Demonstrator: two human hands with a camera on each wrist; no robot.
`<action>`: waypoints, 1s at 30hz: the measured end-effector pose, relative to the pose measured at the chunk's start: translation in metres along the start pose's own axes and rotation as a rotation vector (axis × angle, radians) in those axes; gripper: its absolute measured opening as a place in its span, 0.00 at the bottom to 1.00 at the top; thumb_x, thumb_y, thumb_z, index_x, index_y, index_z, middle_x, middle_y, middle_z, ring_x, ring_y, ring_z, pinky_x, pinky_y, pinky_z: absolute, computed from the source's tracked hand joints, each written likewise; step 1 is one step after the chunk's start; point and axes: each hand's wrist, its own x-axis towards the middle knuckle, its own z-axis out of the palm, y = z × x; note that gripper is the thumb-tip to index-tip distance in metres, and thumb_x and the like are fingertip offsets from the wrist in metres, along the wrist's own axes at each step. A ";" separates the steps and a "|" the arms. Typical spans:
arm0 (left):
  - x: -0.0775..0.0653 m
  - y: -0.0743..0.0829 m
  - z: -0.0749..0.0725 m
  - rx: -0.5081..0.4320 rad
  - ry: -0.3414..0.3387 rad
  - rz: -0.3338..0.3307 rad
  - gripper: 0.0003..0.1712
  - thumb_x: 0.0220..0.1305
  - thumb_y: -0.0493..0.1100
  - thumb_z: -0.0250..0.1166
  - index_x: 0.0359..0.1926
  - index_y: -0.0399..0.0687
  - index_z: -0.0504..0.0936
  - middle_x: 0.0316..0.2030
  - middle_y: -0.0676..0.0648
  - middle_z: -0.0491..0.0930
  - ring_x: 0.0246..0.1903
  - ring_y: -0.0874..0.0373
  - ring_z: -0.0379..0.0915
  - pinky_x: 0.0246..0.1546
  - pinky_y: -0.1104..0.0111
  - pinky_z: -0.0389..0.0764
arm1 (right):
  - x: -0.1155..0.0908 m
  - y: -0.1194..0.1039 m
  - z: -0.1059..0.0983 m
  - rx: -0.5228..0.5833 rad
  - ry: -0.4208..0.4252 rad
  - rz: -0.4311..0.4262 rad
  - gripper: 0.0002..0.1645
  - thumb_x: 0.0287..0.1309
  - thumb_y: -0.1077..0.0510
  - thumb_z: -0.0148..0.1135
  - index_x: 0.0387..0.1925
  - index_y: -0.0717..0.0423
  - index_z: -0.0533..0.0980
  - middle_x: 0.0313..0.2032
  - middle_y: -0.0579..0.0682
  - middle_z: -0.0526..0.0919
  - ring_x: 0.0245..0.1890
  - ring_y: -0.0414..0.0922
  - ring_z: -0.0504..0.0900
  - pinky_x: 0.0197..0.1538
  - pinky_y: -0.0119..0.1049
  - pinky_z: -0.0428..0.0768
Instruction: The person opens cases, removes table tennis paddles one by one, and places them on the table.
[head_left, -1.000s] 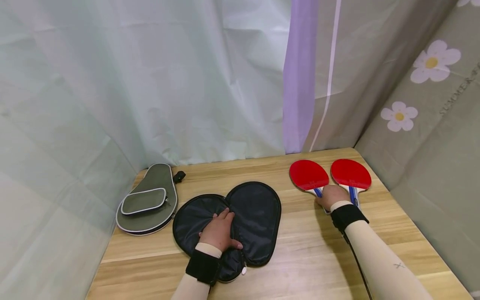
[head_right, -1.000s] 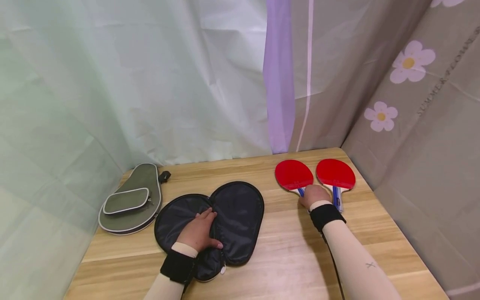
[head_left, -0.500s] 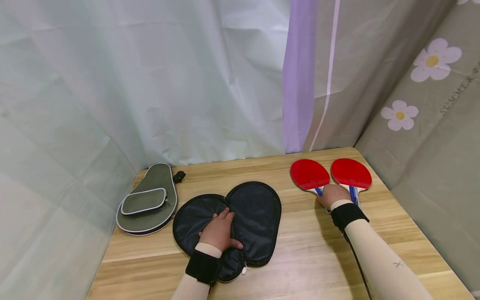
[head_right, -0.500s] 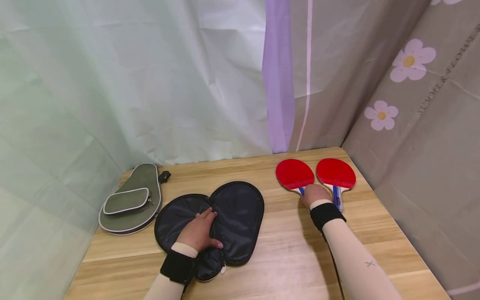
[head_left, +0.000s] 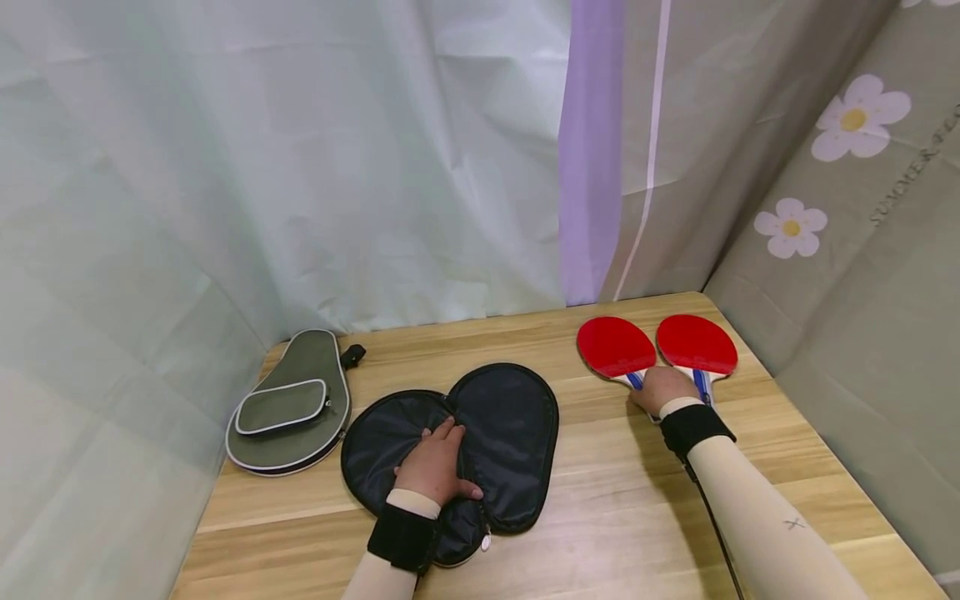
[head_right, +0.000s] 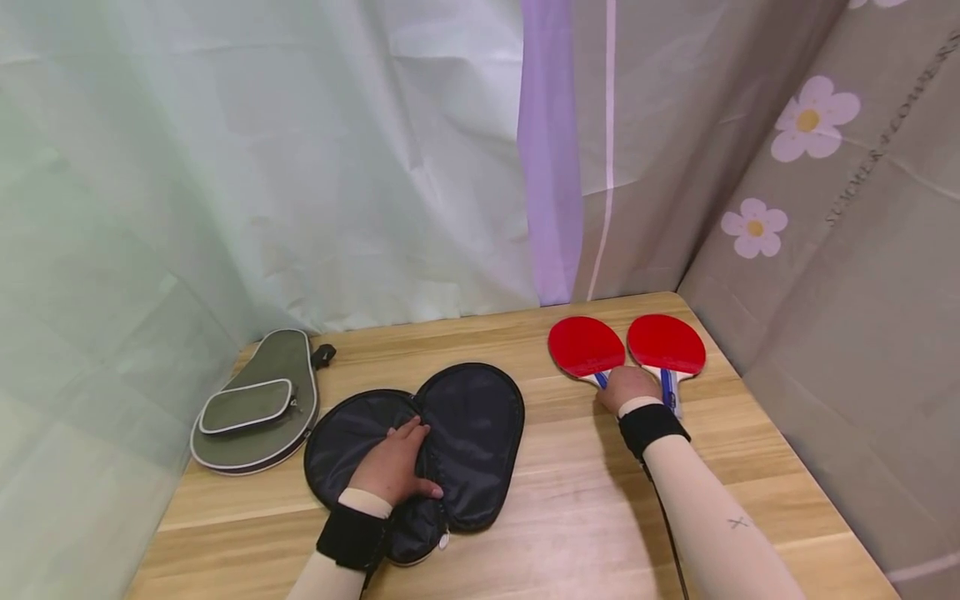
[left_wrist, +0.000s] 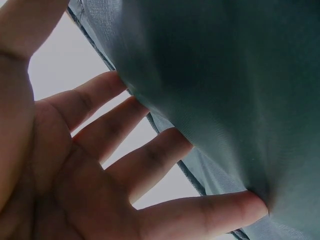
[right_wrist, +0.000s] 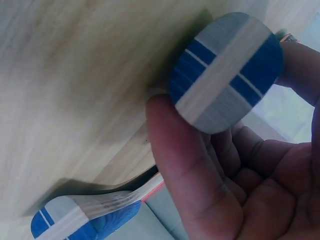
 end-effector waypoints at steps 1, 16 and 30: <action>0.000 0.000 0.000 -0.001 0.000 0.002 0.61 0.35 0.60 0.86 0.72 0.49 0.72 0.77 0.43 0.64 0.73 0.29 0.62 0.39 0.19 0.71 | 0.000 0.000 0.000 0.004 -0.002 0.003 0.18 0.58 0.51 0.64 0.18 0.58 0.79 0.18 0.52 0.80 0.21 0.50 0.77 0.26 0.39 0.73; -0.002 0.001 0.000 -0.003 0.012 0.000 0.60 0.35 0.60 0.87 0.71 0.50 0.73 0.76 0.43 0.65 0.73 0.29 0.63 0.39 0.18 0.70 | 0.006 0.006 0.004 0.021 -0.007 0.002 0.18 0.58 0.50 0.64 0.20 0.58 0.79 0.20 0.53 0.80 0.22 0.50 0.77 0.26 0.39 0.73; 0.001 -0.002 0.002 -0.005 0.001 -0.001 0.61 0.35 0.61 0.86 0.72 0.49 0.71 0.77 0.43 0.64 0.72 0.28 0.62 0.39 0.18 0.71 | 0.002 0.007 0.005 0.016 0.011 0.000 0.18 0.56 0.49 0.66 0.28 0.62 0.76 0.22 0.54 0.80 0.24 0.52 0.77 0.29 0.42 0.74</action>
